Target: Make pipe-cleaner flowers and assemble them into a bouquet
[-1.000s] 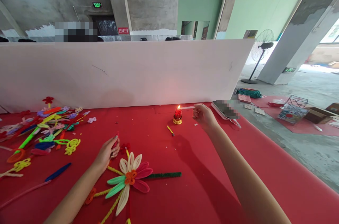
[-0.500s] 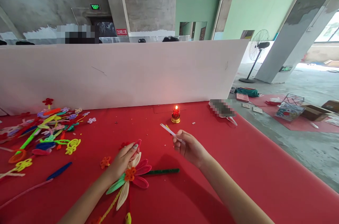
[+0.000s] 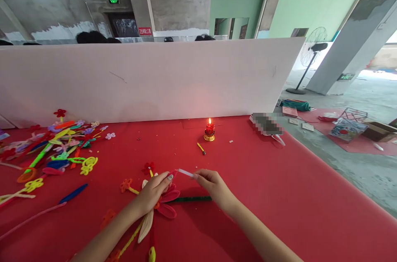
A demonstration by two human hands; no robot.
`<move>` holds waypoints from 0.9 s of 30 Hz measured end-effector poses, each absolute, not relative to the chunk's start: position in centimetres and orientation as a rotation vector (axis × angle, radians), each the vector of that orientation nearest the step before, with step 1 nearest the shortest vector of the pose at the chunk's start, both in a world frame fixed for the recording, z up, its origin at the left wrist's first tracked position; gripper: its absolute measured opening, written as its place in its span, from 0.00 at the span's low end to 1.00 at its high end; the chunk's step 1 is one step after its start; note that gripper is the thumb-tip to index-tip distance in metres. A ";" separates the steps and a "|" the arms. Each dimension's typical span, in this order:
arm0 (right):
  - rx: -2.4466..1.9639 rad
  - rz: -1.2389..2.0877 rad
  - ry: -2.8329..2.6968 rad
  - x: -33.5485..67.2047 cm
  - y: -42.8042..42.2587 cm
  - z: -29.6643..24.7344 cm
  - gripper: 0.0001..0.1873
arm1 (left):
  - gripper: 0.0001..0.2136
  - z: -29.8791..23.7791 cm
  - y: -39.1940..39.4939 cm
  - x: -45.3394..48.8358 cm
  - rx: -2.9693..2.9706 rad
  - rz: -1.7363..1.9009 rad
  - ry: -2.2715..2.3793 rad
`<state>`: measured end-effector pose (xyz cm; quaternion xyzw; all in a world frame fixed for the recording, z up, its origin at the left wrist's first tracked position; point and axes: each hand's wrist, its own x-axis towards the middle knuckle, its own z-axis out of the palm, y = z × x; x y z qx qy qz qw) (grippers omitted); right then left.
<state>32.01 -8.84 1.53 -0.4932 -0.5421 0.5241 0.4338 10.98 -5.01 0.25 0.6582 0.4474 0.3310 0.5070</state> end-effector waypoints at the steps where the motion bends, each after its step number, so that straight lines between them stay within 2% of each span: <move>1: -1.256 1.259 -1.383 31.8 -8.9 1.5 0.21 | 0.15 0.3 -5.1 11.0 1.576 0.809 1.080; 10: -1.411 1.084 -1.502 32.0 -8.9 0.1 0.23 | 0.19 0.6 -5.5 11.4 1.635 0.688 1.173; 21: -1.419 1.022 -1.578 31.6 -9.2 0.7 0.21 | 0.18 1.5 -6.0 11.7 1.777 0.603 1.223; 27: -1.416 0.867 -1.635 31.7 -9.5 1.0 0.21 | 0.17 2.1 -6.6 12.0 1.832 0.612 1.222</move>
